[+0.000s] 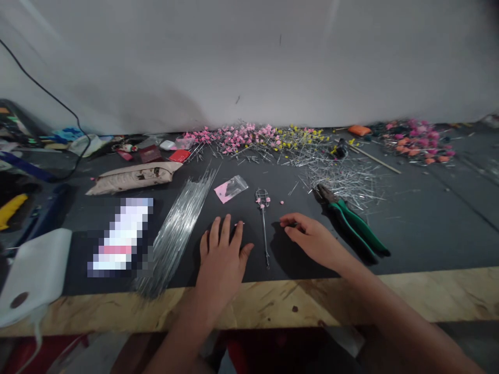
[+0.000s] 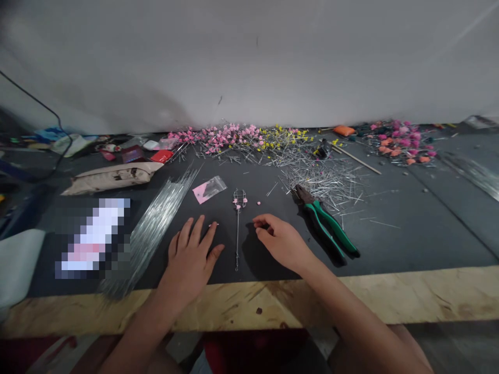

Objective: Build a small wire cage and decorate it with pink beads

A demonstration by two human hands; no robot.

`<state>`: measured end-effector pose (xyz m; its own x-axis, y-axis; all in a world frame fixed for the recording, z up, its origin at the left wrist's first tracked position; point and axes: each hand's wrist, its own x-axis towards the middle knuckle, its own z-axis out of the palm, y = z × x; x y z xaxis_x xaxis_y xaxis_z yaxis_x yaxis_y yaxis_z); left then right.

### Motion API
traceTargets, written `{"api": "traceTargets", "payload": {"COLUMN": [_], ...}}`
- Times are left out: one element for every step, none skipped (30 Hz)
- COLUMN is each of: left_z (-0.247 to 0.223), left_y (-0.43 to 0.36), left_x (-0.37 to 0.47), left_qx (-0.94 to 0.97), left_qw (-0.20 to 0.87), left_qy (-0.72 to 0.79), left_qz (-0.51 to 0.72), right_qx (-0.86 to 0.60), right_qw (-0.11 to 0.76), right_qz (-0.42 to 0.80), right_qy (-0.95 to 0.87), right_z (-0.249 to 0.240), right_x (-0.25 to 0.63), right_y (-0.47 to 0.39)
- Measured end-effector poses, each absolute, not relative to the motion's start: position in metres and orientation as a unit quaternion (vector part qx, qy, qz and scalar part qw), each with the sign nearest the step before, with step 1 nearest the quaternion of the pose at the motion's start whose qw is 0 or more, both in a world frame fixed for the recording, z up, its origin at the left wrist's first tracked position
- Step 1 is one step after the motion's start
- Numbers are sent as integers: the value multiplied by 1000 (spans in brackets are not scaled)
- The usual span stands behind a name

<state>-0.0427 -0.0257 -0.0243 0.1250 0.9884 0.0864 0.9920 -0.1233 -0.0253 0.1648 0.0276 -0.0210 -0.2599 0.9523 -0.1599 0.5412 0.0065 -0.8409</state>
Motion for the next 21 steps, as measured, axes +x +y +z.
{"api": "traceTargets", "payload": {"left_z": [-24, -24, -24, -23, -23, -23, -23, -24, -24, -24, -24, -25, -25, -25, -26, -26, -26, -27, -27, -28, -28], "left_y": [-26, -26, -26, -25, -25, -25, -25, -25, -24, -24, -24, -24, -24, -24, -24, -24, -24, -24, -24, -24, -24], "left_x": [-43, -43, -43, -42, -42, -42, -42, -42, -43, -43, -43, -43, -43, -43, -43, -43, -43, -43, -44, -44, -44], "left_qx": [-749, -749, -750, -751, -751, -752, -752, -751, -750, -750, -750, -751, -751, -753, -754, -754, -753, -751, -750, -749, -749], "left_qw": [37, 35, 34, 33, 32, 31, 30, 30, 29, 30, 31, 33, 34, 35, 35, 35, 35, 35, 35, 35, 34], "left_qy": [-661, -661, -660, -659, -659, -658, -658, -659, -660, -660, -660, -659, -658, -657, -656, -656, -656, -658, -659, -660, -660], "left_qz": [-25, -25, -24, -23, -22, -20, -20, -21, -24, -26, -29, -30, -31, -30, -30, -33, -36, -40, -44, -46, -47], "right_qx": [-559, -560, -561, -561, -561, -560, -560, -560, -561, -562, -562, -562, -562, -562, -562, -561, -561, -561, -561, -561, -561], "right_qw": [240, 240, 241, 241, 241, 241, 241, 241, 242, 242, 243, 243, 243, 241, 240, 239, 238, 238, 238, 238, 239], "right_qz": [429, 428, 427, 427, 427, 427, 426, 425, 424, 423, 422, 423, 424, 425, 426, 427, 428, 429, 430, 431, 432], "right_qy": [-668, -667, -667, -667, -668, -668, -669, -669, -669, -669, -668, -667, -667, -667, -667, -668, -668, -667, -667, -666, -665], "right_z": [-21, -21, -21, -21, -21, -22, -21, -21, -21, -21, -21, -21, -20, -20, -20, -20, -20, -20, -19, -19, -19], "right_x": [165, 165, 165, 165, 165, 165, 165, 165, 165, 165, 165, 165, 165, 165, 165, 165, 164, 164, 164, 164, 164], "right_y": [28, 28, 28, 28, 28, 28, 28, 28, 28, 28, 28, 28, 28, 28, 28, 28, 28, 28, 28, 28, 28]}}
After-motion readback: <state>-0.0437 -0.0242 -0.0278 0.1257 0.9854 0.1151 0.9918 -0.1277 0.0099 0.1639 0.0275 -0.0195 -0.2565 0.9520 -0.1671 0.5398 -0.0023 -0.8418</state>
